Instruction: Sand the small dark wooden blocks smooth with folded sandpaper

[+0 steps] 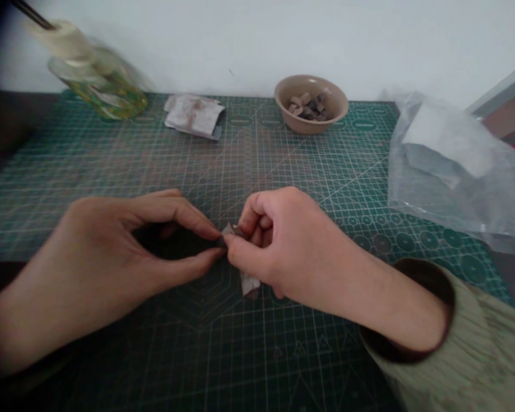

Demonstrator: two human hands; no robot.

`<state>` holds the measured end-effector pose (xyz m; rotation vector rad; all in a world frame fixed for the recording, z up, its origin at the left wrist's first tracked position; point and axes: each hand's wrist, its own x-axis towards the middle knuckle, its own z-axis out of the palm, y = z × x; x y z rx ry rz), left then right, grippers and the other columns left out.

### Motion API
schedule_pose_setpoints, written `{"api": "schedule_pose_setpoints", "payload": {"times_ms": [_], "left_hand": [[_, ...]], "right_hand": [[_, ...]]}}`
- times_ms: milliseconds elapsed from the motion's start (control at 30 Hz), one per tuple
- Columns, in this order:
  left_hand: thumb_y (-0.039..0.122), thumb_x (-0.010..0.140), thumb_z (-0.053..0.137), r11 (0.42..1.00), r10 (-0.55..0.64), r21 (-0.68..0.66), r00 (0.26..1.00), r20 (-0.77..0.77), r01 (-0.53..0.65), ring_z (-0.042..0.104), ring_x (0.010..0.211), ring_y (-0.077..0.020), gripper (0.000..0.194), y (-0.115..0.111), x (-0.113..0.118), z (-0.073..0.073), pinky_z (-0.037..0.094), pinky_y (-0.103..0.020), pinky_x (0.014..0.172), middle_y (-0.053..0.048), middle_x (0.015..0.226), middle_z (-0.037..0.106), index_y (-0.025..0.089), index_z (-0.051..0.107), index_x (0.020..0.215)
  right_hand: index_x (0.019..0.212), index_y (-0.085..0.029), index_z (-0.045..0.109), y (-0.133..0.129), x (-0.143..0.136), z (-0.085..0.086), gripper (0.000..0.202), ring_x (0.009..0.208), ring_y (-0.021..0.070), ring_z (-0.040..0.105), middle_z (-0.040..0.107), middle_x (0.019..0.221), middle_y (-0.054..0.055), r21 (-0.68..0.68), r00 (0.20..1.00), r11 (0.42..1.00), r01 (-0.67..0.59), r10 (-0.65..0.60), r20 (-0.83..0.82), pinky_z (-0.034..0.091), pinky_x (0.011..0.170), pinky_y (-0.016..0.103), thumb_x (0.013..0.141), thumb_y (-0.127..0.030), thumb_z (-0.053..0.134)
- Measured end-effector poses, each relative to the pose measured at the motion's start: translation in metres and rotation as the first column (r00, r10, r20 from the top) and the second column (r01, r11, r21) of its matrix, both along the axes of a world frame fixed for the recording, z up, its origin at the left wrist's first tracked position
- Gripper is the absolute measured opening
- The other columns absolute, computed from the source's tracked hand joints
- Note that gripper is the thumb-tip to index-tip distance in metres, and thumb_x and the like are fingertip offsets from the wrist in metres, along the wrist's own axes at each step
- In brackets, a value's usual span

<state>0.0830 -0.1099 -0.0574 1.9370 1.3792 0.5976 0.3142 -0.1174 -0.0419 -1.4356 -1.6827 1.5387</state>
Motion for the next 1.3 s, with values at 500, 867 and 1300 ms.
{"api": "schedule_pose_setpoints", "payload": {"times_ms": [500, 867, 1300], "left_hand": [[0.042, 0.079, 0.087, 0.998, 0.036, -0.046, 0.999, -0.018, -0.036, 0.074, 0.075, -0.0197, 0.010, -0.0010, -0.0010, 0.0001, 0.050, -0.034, 0.065, 0.003, 0.088, 0.084, 0.034, 0.090, 0.086], [0.041, 0.079, 0.086, 1.000, 0.024, -0.019, 1.000, -0.020, -0.024, 0.073, 0.074, -0.0188, 0.010, -0.0014, 0.0002, 0.0009, 0.048, -0.033, 0.065, 0.004, 0.086, 0.083, 0.035, 0.091, 0.086], [0.041, 0.080, 0.087, 1.000, 0.011, 0.003, 1.000, -0.012, -0.011, 0.074, 0.077, -0.0201, 0.010, -0.0017, 0.0002, 0.0004, 0.049, -0.034, 0.067, 0.004, 0.088, 0.083, 0.035, 0.090, 0.087]], "right_hand": [[0.079, -0.021, 0.062, -0.0010, 0.0022, 0.0003, 0.032, 0.037, 0.0085, 0.062, 0.069, 0.056, -0.006, -0.019, 1.000, 1.000, -0.006, 0.006, 0.000, 0.041, 0.034, 0.013, 0.094, -0.027, 0.090], [0.077, -0.021, 0.062, 0.0007, 0.0001, 0.0010, 0.033, 0.036, 0.0082, 0.061, 0.069, 0.055, -0.006, -0.006, 1.000, 1.000, 0.011, -0.011, 0.005, 0.040, 0.032, 0.014, 0.092, -0.025, 0.091], [0.076, -0.022, 0.063, 0.0013, 0.0005, 0.0021, 0.030, 0.035, 0.0080, 0.059, 0.069, 0.055, -0.006, 0.033, 0.999, 0.999, 0.016, -0.017, 0.051, 0.039, 0.033, 0.016, 0.092, -0.021, 0.088]]}}
